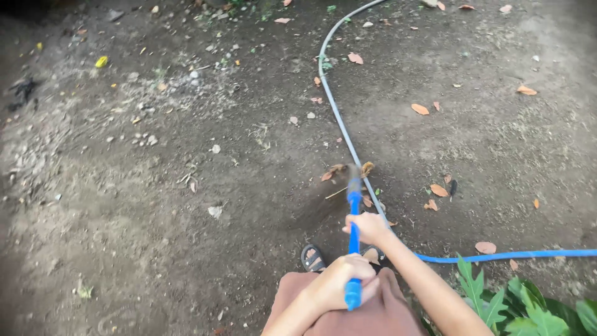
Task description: Sweeping dirt and debris from the ground around plants using a small broom.
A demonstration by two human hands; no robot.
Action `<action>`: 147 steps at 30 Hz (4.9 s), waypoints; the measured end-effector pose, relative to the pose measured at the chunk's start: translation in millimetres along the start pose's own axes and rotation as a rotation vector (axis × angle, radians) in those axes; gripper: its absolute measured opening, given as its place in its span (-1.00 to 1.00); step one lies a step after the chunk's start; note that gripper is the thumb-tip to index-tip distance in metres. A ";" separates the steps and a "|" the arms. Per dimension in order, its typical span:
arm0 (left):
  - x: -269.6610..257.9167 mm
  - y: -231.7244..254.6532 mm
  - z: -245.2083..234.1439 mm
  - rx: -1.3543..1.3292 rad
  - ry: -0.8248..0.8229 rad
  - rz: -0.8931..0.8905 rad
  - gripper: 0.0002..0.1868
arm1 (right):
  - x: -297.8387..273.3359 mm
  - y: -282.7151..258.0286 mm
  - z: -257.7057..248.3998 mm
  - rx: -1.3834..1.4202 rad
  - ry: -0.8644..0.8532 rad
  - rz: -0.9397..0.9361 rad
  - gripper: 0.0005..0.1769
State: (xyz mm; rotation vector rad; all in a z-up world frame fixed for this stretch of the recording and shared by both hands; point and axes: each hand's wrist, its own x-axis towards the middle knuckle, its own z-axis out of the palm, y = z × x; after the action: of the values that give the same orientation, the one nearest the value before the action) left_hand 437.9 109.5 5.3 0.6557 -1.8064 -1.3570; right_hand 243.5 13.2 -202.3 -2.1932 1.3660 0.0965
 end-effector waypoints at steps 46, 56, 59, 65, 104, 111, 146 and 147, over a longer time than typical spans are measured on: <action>246.5 -12.6 18.8 0.085 -0.255 0.066 -0.71 | 51.2 104.6 -132.9 0.345 0.034 -0.076 -0.71; 261.1 6.4 -25.7 -0.055 -0.086 0.010 -0.53 | 28.3 175.9 -171.0 0.093 -0.034 0.024 -0.63; 303.0 93.2 -66.3 0.253 0.381 0.069 -0.75 | 42.4 164.7 -221.8 0.041 0.001 0.041 -0.57; 287.4 -5.0 -92.5 0.547 -0.364 -0.277 -0.73 | 119.1 123.5 -265.9 0.068 0.004 0.025 -0.57; 471.4 -165.8 -596.9 0.217 0.208 0.058 -0.57 | 747.4 -36.2 -357.4 0.478 0.159 -0.374 -0.74; 554.3 -270.3 -681.5 0.332 0.212 -0.172 -0.57 | 895.7 -6.1 -342.2 0.530 0.005 -0.267 -0.76; 563.2 -311.2 -830.6 0.262 0.320 -0.207 -0.63 | 1047.3 -34.0 -340.3 0.389 -0.174 -0.284 -0.70; 556.4 -309.4 -832.7 0.270 0.354 -0.207 -0.62 | 1045.0 -30.9 -340.2 0.326 -0.179 -0.249 -0.67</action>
State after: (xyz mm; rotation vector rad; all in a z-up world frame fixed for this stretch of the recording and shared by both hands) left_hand 787.7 -878.2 -24.3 1.1768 -1.6758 -1.0482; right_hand 697.7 -986.6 -254.0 -2.0046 0.9302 -0.0214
